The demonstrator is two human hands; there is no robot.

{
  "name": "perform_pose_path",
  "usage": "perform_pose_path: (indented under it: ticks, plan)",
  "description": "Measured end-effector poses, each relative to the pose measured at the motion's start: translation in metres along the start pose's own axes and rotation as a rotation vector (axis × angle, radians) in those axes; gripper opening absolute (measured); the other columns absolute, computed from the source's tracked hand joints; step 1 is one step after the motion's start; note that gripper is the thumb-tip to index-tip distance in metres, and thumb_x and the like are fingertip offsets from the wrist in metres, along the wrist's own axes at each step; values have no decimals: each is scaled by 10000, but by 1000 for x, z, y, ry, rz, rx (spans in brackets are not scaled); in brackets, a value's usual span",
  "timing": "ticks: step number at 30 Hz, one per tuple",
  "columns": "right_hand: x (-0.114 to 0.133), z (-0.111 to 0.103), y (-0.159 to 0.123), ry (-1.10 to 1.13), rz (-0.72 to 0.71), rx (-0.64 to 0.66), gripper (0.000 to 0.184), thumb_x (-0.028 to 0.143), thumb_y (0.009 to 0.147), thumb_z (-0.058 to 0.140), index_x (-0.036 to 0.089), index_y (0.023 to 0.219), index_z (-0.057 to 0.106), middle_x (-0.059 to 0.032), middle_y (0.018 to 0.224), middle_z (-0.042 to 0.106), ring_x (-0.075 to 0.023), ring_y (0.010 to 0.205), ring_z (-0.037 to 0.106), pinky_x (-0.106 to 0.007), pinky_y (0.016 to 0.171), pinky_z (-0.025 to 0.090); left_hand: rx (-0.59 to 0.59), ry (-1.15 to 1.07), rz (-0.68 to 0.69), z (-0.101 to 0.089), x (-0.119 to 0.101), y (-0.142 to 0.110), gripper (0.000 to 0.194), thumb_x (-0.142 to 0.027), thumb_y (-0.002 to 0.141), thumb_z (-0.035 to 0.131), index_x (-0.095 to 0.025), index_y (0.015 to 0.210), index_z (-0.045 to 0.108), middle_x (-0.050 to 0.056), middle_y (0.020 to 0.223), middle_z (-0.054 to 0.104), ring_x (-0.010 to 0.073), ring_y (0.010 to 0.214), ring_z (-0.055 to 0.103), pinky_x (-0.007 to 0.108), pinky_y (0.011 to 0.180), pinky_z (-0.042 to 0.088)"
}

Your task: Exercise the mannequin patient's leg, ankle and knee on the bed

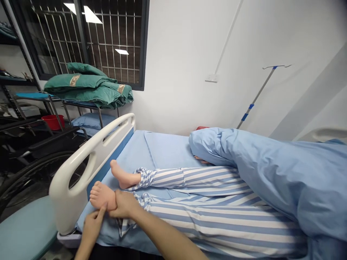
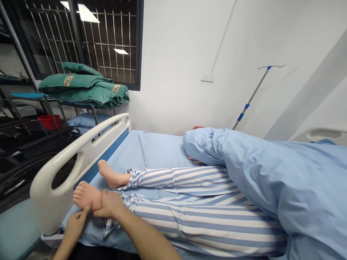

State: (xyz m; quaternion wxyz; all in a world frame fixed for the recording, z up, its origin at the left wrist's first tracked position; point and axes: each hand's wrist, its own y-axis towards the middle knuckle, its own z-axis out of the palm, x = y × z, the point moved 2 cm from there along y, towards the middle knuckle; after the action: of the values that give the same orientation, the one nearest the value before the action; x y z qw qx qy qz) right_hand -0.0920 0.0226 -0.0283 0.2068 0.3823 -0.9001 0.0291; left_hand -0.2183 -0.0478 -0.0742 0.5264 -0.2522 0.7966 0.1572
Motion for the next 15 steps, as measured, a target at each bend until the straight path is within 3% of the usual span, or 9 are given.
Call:
perform_pose_path:
  ticks: [4,7,9,12,15]
  plan:
    - [-1,-9,-8,239,-50,-166,380,355,678,584,173,1010,548,-52,950,645,-213,820,607,-281,672,459,97,-286,-219,35,9,-40,626,-726,648,349,-148,631,589,39,537,584,177,495,532,284,453,412]
    - [-5,-20,-18,356,-50,-289,304,206,735,508,180,1032,568,-38,991,637,-169,893,586,-256,760,437,130,-346,-127,52,0,-59,591,-700,599,463,-147,730,625,53,685,641,207,655,580,288,549,453]
    - [-10,-31,-27,351,-83,-320,280,196,745,501,173,1011,584,-43,991,636,-169,925,573,-262,801,420,258,-280,-53,59,-8,-66,532,-664,532,570,-151,663,621,29,613,613,201,653,563,278,575,449]
    - [-23,-49,-43,272,-127,-281,271,216,725,539,171,985,599,-50,982,638,-183,941,568,-272,831,403,471,-144,-13,64,-17,-68,501,-642,474,631,-146,511,571,3,466,513,179,572,517,271,541,426]
    - [-41,-65,-62,198,-92,-220,270,250,732,542,170,982,602,-59,971,636,-193,930,569,-277,826,400,574,-60,36,59,-25,-60,524,-659,568,558,-139,510,570,7,467,508,165,544,493,278,545,421]
